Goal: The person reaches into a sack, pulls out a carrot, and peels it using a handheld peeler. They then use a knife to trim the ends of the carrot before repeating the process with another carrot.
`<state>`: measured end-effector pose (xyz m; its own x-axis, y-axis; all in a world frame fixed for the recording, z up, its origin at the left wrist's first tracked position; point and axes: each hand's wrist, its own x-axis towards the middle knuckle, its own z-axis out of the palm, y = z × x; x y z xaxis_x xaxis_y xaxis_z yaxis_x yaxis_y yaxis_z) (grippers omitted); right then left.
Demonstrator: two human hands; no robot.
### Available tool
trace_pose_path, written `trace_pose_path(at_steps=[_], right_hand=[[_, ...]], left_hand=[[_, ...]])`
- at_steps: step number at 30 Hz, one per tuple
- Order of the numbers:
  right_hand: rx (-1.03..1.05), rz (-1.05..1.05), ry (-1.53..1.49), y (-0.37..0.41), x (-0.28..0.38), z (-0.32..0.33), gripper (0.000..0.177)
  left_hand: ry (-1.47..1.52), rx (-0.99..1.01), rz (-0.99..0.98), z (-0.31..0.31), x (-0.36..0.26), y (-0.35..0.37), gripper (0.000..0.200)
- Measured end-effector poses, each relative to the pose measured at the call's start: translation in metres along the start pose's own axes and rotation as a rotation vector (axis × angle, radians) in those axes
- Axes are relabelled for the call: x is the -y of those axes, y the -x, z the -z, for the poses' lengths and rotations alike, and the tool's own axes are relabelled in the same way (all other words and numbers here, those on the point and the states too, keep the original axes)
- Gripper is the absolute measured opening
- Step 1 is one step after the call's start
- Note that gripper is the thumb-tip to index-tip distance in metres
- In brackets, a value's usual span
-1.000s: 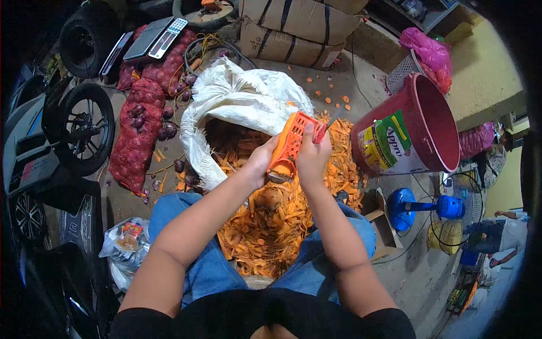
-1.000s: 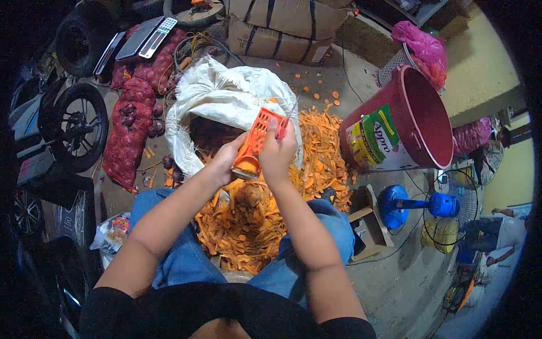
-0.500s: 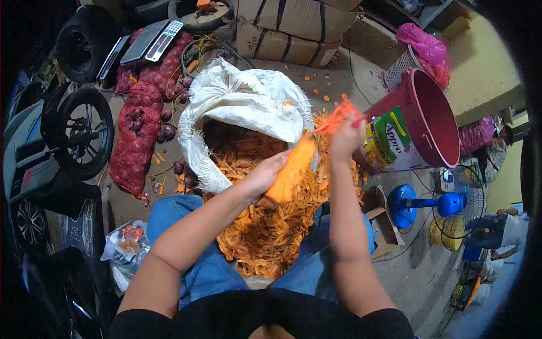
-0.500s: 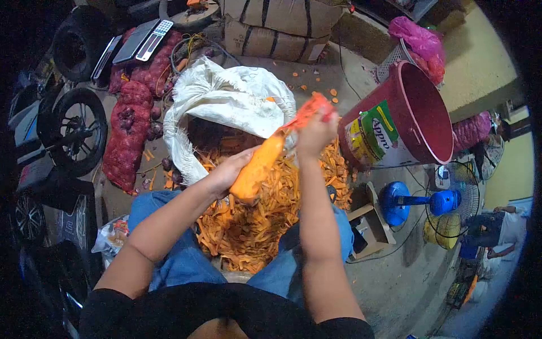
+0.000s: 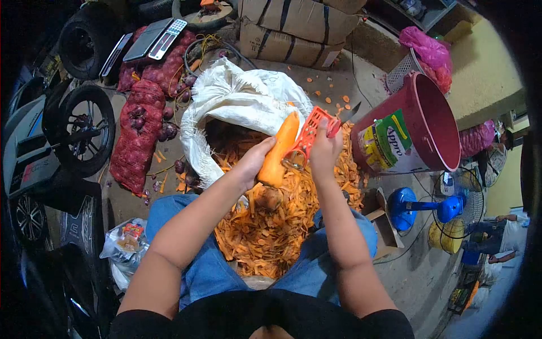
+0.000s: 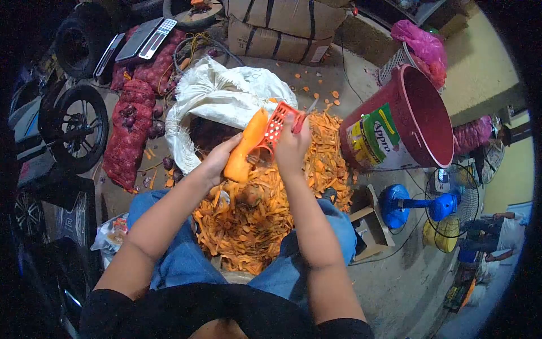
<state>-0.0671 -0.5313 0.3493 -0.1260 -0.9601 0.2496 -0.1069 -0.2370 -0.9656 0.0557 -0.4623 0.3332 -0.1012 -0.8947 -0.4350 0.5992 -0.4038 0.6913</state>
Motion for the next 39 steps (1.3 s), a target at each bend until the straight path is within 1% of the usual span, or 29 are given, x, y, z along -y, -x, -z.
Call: trace_pose_path(at_steps=[1,2,4,5,6,8,9,10,11,12,14,15,18,19,21,22,24,25,26,28,29,30,32,33,35,37,39], right_hand=[[0.065,-0.051,-0.059,0.0,0.0,0.002,0.018],[0.064,-0.052,-0.058,-0.003,-0.001,0.006,0.018],[0.032,0.086,0.056,-0.014,-0.004,0.016,0.017],[-0.023,0.069,0.008,-0.017,-0.005,0.016,0.017],[-0.022,0.071,0.009,-0.018,-0.006,0.017,0.017],[-0.04,-0.07,-0.025,-0.019,-0.011,0.019,0.017],[-0.039,-0.071,-0.025,-0.016,-0.012,0.016,0.017],[-0.017,-0.164,-0.121,-0.012,-0.012,0.011,0.018],[0.005,-0.257,-0.217,-0.008,-0.011,0.006,0.018],[0.006,-0.256,-0.216,-0.003,-0.011,0.002,0.018],[0.057,-0.21,-0.144,0.005,-0.01,-0.005,0.019],[0.057,-0.21,-0.143,0.006,-0.009,-0.006,0.019],[0.067,-0.093,-0.197,0.006,-0.004,-0.007,0.025],[0.068,-0.094,-0.197,0.003,-0.005,-0.004,0.025],[0.145,-0.061,-0.218,-0.011,-0.007,0.01,0.024],[0.145,-0.061,-0.22,-0.016,-0.002,0.017,0.024],[0.38,0.023,0.484,-0.022,0.021,0.031,0.02],[0.442,0.008,0.479,-0.02,0.031,0.033,0.016],[0.441,0.008,0.479,-0.017,0.026,0.035,0.016],[0.57,0.143,0.718,-0.014,0.011,0.037,0.019],[0.637,0.158,0.762,-0.012,0.009,0.038,0.023],[0.636,0.156,0.762,-0.011,0.008,0.038,0.023],[0.692,0.231,0.808,-0.009,0.008,0.037,0.019],[0.694,0.196,0.797,-0.009,0.012,0.036,0.02],[0.692,0.184,0.792,-0.01,0.011,0.038,0.02],[0.691,0.176,0.787,-0.011,0.009,0.04,0.02],[0.718,0.173,0.721,-0.012,0.006,0.04,0.02]], left_hand=[[0.001,0.0,0.0,0.004,-0.001,-0.002,0.034],[0.035,0.017,0.003,0.01,-0.002,-0.005,0.034],[0.066,0.037,0.006,0.014,-0.006,-0.006,0.035],[0.09,0.029,0.023,0.013,-0.009,-0.005,0.035],[0.115,0.019,0.04,0.012,-0.011,-0.004,0.036],[0.115,0.009,0.061,0.009,-0.01,-0.002,0.037],[0.16,-0.005,0.069,0.004,-0.009,-0.001,0.037],[0.206,-0.018,0.076,0.001,-0.009,0.0,0.036],[0.181,0.028,0.101,0.007,-0.005,-0.006,0.036],[0.182,0.029,0.101,0.006,-0.003,-0.007,0.036],[0.315,0.109,0.112,-0.002,-0.002,-0.005,0.037],[0.275,0.096,0.117,-0.003,-0.002,-0.004,0.037],[0.216,0.086,0.1,0.001,0.004,-0.01,0.038],[0.216,0.086,0.099,-0.001,0.001,-0.007,0.038],[-0.227,0.042,-0.155,-0.006,-0.009,0.0,0.043],[-0.229,0.042,-0.156,-0.005,-0.012,0.002,0.043],[-0.386,0.113,-0.176,0.001,-0.021,0.004,0.049],[-0.348,0.084,-0.129,0.0,-0.027,0.008,0.05],[-0.348,0.086,-0.128,0.004,-0.028,0.008,0.05],[-0.476,0.108,-0.141,0.011,-0.027,0.004,0.049],[-0.53,0.123,-0.172,0.011,-0.025,0.003,0.047],[-0.53,0.125,-0.171,0.012,-0.023,0.001,0.047],[-0.701,0.149,-0.258,0.012,-0.018,-0.001,0.048],[-0.7,0.151,-0.257,0.01,-0.017,0.0,0.048],[-0.803,0.148,-0.333,0.007,-0.017,0.002,0.048],[-0.839,0.169,-0.342,0.0,-0.022,0.01,0.048],[-0.875,0.186,-0.35,0.001,-0.024,0.012,0.048]])
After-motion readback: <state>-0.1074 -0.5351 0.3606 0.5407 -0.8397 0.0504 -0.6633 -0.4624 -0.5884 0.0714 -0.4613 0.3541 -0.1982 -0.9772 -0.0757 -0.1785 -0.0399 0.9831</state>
